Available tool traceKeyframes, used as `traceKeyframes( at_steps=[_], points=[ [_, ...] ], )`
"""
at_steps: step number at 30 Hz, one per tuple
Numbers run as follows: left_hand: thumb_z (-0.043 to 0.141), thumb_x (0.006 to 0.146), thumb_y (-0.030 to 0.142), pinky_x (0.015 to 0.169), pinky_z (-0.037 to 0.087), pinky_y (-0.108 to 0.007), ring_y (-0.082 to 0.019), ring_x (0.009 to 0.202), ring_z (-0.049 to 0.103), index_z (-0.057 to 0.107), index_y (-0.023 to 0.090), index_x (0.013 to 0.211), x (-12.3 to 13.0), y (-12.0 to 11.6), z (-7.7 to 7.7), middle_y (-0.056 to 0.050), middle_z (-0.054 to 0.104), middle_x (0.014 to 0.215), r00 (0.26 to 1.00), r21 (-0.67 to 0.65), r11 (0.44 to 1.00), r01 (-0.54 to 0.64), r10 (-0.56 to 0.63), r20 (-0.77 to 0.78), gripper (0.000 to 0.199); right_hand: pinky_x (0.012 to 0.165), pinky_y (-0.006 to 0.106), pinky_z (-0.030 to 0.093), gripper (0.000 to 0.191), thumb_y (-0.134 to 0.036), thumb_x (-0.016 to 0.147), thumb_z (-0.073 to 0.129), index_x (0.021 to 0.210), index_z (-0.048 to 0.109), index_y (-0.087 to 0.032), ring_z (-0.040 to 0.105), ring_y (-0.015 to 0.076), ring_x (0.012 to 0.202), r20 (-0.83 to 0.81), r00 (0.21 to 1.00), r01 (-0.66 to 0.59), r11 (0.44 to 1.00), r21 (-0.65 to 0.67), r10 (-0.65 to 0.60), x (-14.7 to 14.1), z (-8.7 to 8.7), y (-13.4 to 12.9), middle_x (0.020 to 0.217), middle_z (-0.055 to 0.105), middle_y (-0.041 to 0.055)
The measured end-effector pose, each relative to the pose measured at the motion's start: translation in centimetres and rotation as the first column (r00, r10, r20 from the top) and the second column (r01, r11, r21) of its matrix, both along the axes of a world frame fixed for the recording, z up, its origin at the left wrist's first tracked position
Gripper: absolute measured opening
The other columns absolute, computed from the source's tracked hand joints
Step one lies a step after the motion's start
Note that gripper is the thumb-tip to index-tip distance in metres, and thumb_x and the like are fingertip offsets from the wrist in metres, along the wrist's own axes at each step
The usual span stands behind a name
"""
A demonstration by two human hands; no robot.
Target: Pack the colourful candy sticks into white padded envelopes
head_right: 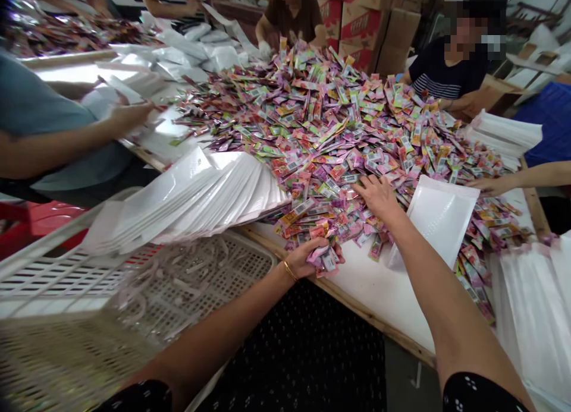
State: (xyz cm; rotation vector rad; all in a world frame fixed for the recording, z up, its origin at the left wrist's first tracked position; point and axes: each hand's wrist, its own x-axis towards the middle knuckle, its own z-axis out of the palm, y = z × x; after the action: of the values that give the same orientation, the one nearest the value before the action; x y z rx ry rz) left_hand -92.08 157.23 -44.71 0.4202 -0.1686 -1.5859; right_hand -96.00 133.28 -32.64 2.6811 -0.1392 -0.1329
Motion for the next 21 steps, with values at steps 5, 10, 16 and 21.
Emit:
traceKeyframes(
  at_steps=[5, 10, 16, 21],
  points=[
    [0.072, 0.069, 0.036, 0.064, 0.054, -0.028, -0.026, 0.082, 0.072, 0.063, 0.011, 0.087, -0.1, 0.2, 0.3, -0.011, 0.071, 0.089, 1.000, -0.002, 1.000, 0.000, 0.000, 0.014, 0.032, 0.089, 0.042, 0.030, 0.032, -0.013, 0.091, 0.037, 0.105, 0.067, -0.015, 0.046, 0.0285, 0.111, -0.023, 0.998, 0.063, 0.997, 0.053, -0.062, 0.0, 0.6, 0.5, 0.112, 0.063, 0.0154],
    [0.072, 0.070, 0.037, 0.059, 0.052, -0.026, -0.026, 0.082, 0.073, 0.063, 0.011, 0.087, 0.1, 0.3, 0.2, -0.012, 0.072, 0.089, 1.000, -0.011, 1.000, -0.005, 0.005, 0.023, 0.033, 0.087, 0.040, 0.037, 0.025, -0.019, 0.085, 0.048, 0.103, 0.066, -0.016, 0.055, 0.0288, 0.104, 0.167, 0.937, 0.229, 0.900, 0.371, -0.307, -1.8, 2.5, 0.8, 0.103, 0.067, 0.0126],
    [0.069, 0.070, 0.032, 0.064, 0.056, -0.029, -0.023, 0.077, 0.073, 0.061, 0.012, 0.082, 0.3, 0.1, 1.6, -0.008, 0.072, 0.080, 0.997, 0.061, 0.997, -0.039, 0.035, 0.063, 0.024, 0.071, 0.040, 0.052, 0.036, -0.050, 0.074, 0.065, 0.094, 0.061, -0.021, 0.065, 0.0235, 0.073, -0.087, 0.645, 0.002, -0.112, 0.994, -0.760, -6.6, 1.0, 4.5, 0.080, 0.068, 0.0037],
    [0.066, 0.071, 0.029, 0.048, 0.048, -0.023, -0.015, 0.052, 0.064, 0.059, 0.012, 0.082, -0.1, -0.6, 3.7, -0.007, 0.069, 0.069, 0.957, 0.127, 0.985, -0.115, 0.076, 0.280, 0.021, 0.075, 0.041, 0.057, 0.047, -0.041, 0.060, 0.082, 0.097, 0.060, -0.022, 0.070, 0.0245, 0.084, -0.270, 0.575, -0.256, -0.482, 0.838, -0.773, -10.7, -3.7, 9.6, 0.092, 0.073, 0.0037]
  ],
)
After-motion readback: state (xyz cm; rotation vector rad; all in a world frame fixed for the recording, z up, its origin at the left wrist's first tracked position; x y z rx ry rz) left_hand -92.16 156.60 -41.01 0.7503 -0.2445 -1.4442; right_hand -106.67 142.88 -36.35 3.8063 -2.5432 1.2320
